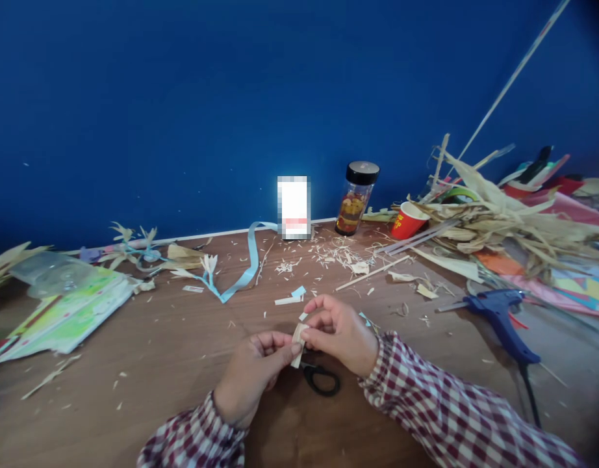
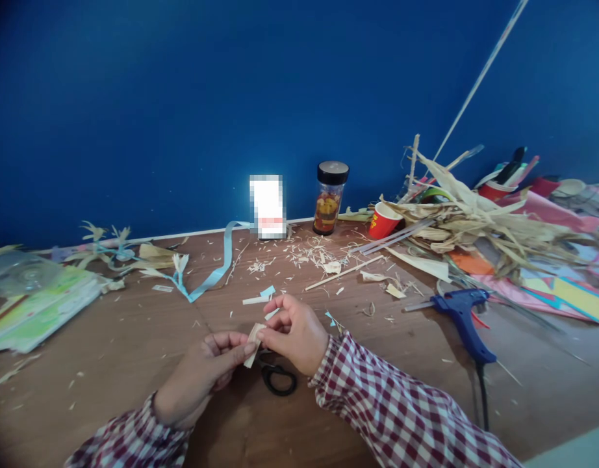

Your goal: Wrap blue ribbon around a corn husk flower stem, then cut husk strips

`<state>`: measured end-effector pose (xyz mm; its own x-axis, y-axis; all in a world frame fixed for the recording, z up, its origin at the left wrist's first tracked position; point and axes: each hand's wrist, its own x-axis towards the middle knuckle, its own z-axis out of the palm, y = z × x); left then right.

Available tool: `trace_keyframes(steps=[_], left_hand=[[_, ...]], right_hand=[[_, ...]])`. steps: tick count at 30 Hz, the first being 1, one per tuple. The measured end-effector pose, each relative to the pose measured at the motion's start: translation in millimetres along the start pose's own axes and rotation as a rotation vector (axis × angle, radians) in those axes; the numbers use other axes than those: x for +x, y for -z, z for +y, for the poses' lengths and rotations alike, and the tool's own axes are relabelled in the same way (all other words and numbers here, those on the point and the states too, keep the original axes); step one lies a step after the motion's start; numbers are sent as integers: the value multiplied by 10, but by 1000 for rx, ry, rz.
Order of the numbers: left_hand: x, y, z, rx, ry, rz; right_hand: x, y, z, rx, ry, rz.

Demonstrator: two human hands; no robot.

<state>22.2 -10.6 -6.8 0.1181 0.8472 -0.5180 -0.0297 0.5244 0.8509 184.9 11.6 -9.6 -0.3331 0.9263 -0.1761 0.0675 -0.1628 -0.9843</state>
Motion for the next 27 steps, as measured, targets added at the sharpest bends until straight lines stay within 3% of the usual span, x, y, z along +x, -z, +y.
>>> trace_keyframes(steps=[27], left_hand=[[19,35,-33,91,-27,-54]], right_hand=[[12,-24,13,62,24,-7]])
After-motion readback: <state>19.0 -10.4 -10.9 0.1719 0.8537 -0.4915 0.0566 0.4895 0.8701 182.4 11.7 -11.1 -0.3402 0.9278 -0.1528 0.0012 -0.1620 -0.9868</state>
